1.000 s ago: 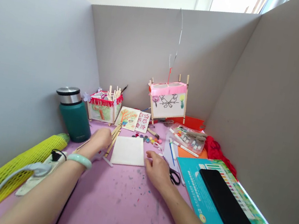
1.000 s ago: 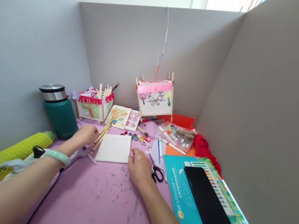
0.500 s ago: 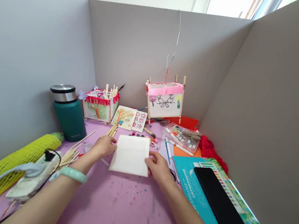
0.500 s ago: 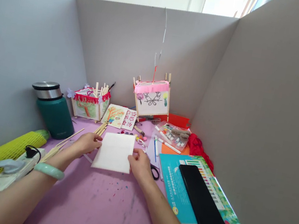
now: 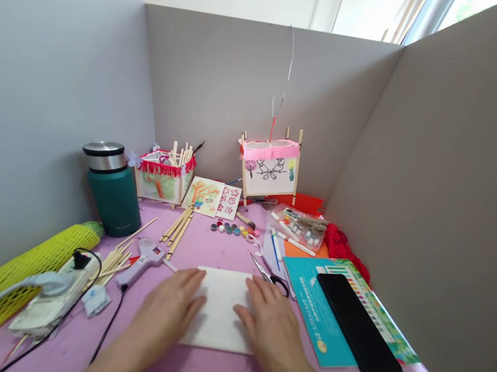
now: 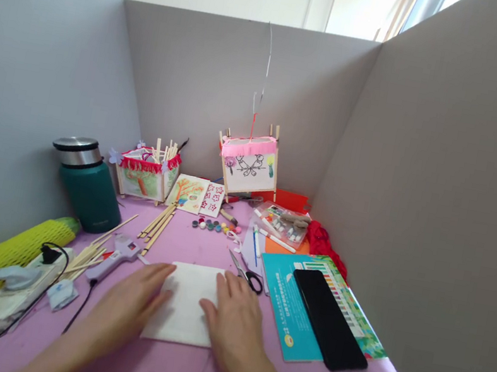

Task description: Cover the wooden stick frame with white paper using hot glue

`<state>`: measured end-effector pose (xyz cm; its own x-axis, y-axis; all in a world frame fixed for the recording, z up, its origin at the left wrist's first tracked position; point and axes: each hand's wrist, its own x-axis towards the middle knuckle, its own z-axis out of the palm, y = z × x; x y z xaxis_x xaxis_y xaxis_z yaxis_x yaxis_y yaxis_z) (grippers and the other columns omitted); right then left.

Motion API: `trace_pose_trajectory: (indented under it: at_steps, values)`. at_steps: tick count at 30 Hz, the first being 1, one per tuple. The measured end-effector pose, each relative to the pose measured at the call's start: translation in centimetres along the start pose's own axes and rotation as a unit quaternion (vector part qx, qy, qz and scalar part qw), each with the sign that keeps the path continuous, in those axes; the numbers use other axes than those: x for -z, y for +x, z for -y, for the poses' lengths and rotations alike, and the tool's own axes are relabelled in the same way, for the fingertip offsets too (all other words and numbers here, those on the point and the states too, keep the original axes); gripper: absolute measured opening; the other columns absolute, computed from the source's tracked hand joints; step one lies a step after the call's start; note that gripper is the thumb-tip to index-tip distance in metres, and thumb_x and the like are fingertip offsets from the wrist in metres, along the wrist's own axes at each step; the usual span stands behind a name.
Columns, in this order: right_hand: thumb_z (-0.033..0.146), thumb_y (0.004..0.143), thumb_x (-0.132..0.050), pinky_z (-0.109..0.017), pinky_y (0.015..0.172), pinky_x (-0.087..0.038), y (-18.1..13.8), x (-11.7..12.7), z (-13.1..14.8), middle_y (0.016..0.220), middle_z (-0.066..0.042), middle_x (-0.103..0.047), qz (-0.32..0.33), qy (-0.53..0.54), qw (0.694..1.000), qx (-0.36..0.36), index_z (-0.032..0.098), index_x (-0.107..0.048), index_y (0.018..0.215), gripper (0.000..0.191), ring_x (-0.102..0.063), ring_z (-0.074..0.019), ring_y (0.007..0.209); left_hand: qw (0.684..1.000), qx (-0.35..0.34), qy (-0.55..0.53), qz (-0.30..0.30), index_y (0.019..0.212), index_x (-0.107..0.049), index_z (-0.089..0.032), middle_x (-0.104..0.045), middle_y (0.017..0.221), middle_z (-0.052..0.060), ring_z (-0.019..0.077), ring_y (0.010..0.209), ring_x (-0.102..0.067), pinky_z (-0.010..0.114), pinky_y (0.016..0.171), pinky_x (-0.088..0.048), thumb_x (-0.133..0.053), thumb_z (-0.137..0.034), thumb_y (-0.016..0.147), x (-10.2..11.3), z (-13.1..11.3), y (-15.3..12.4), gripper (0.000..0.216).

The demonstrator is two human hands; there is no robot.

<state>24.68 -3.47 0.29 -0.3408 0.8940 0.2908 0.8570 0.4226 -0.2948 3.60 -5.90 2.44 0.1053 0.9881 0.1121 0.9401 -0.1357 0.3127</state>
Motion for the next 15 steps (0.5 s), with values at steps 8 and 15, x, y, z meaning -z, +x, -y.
trace_pose_trajectory:
  at_steps: [8,15]
  values:
    - [0.037,0.093,-0.049,-0.054,0.113,-0.023,-0.1,-1.8,0.7,0.148,-0.016,-0.037,0.122,0.041,0.986,0.107,0.011,-0.045,0.14,0.054,-0.033,-0.0315,0.138,0.983,-0.131,0.084,0.095,0.14,-0.042,-0.013,-0.038,0.147,0.014,0.0312,0.138,-0.032,0.062,0.112,-0.024,-0.033,-0.044,0.096,-1.3,-1.4,-1.1,0.055]
    - [0.024,0.094,-0.045,-0.041,0.091,-0.046,1.7,-1.5,-1.0,0.113,-0.012,-0.068,-0.067,0.067,0.989,0.116,0.016,-0.066,0.11,0.027,-0.06,-0.025,0.104,0.926,-0.363,-0.084,-0.051,0.131,-0.052,-0.036,-0.067,0.12,-0.001,0.0166,0.117,-0.059,0.037,0.104,-0.049,-0.042,-0.026,0.095,3.3,-4.8,-3.9,0.039]
